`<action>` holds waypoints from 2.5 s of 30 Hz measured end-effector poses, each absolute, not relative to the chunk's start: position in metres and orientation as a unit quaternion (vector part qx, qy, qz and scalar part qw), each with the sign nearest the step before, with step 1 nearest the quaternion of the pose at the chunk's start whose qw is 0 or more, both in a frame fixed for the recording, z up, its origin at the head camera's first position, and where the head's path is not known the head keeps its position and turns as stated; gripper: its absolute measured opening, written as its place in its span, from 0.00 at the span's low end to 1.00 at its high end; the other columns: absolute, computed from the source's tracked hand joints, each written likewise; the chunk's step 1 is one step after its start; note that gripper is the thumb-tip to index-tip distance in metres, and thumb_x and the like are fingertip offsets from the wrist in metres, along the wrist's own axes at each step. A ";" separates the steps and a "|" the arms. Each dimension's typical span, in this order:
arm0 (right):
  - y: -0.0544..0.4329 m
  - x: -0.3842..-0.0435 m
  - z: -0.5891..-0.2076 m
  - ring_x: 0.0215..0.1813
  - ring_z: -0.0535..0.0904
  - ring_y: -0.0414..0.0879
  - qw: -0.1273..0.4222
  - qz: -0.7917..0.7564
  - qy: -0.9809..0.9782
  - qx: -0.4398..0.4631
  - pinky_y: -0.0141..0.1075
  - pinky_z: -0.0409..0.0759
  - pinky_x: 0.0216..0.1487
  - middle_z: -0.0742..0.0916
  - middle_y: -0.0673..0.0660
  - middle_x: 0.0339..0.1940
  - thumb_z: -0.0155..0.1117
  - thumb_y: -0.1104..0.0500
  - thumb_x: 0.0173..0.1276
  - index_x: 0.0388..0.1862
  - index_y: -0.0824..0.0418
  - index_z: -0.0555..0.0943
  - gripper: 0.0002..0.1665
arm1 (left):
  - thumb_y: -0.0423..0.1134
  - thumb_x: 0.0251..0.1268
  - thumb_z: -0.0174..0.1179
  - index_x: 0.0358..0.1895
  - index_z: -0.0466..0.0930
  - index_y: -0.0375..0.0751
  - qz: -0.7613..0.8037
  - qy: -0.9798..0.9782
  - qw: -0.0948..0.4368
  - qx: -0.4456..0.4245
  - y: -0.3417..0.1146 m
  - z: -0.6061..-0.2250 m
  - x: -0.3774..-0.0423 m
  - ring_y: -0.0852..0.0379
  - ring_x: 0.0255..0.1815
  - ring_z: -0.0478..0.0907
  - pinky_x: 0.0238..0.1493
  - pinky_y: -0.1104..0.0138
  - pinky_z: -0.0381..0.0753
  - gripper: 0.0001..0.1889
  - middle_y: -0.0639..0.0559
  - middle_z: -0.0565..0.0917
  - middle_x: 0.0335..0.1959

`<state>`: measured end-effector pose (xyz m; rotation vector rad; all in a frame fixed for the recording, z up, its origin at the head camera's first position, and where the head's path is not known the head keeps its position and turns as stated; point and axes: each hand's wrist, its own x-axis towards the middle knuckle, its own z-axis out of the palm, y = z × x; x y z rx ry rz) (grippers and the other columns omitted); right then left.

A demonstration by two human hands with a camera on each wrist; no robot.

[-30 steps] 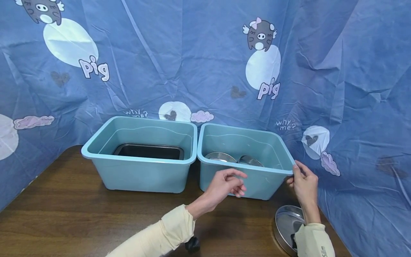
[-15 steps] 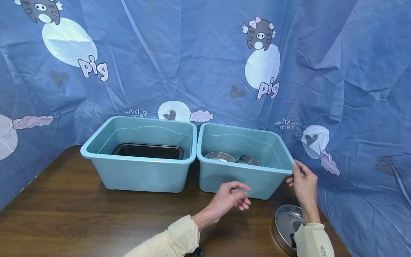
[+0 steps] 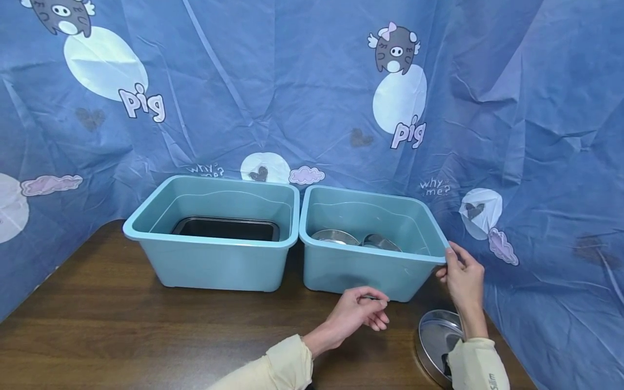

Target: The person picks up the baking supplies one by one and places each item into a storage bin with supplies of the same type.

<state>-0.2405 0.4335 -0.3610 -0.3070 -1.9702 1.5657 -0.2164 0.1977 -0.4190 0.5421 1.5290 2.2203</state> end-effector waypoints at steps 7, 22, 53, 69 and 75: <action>0.435 -0.240 -0.362 0.13 0.75 0.35 0.295 0.587 -0.744 -0.121 0.24 0.73 0.16 0.81 0.48 0.12 0.55 0.63 0.81 0.65 0.74 0.76 0.21 | 0.27 0.70 0.62 0.46 0.85 0.33 0.793 0.543 0.204 0.186 0.208 -0.428 -0.214 0.63 0.21 0.81 0.27 0.73 0.82 0.06 0.44 0.87 0.25; 0.437 -0.242 -0.362 0.12 0.74 0.35 0.291 0.584 -0.747 -0.124 0.24 0.73 0.16 0.81 0.47 0.12 0.55 0.62 0.81 0.66 0.75 0.75 0.22 | 0.28 0.68 0.63 0.45 0.85 0.36 0.788 0.542 0.218 0.192 0.228 -0.445 -0.204 0.64 0.20 0.80 0.26 0.74 0.81 0.06 0.43 0.87 0.24; 0.437 -0.241 -0.363 0.13 0.75 0.35 0.291 0.564 -0.764 -0.116 0.24 0.73 0.17 0.80 0.45 0.12 0.54 0.62 0.82 0.68 0.77 0.75 0.24 | 0.24 0.65 0.64 0.52 0.80 0.34 0.783 0.555 0.209 0.190 0.263 -0.460 -0.189 0.61 0.20 0.82 0.21 0.75 0.80 0.13 0.43 0.86 0.22; 0.436 -0.237 -0.361 0.14 0.75 0.35 0.282 0.594 -0.745 -0.112 0.24 0.73 0.17 0.81 0.47 0.13 0.54 0.62 0.82 0.68 0.77 0.73 0.24 | 0.25 0.67 0.63 0.60 0.76 0.32 0.770 0.564 0.224 0.194 0.269 -0.465 -0.191 0.61 0.19 0.81 0.22 0.73 0.82 0.18 0.39 0.87 0.23; 0.437 -0.239 -0.362 0.13 0.74 0.35 0.287 0.590 -0.747 -0.110 0.24 0.73 0.16 0.81 0.47 0.13 0.55 0.62 0.82 0.68 0.77 0.74 0.24 | 0.26 0.68 0.64 0.61 0.75 0.33 0.764 0.568 0.239 0.194 0.270 -0.465 -0.191 0.61 0.19 0.81 0.23 0.72 0.82 0.19 0.39 0.87 0.24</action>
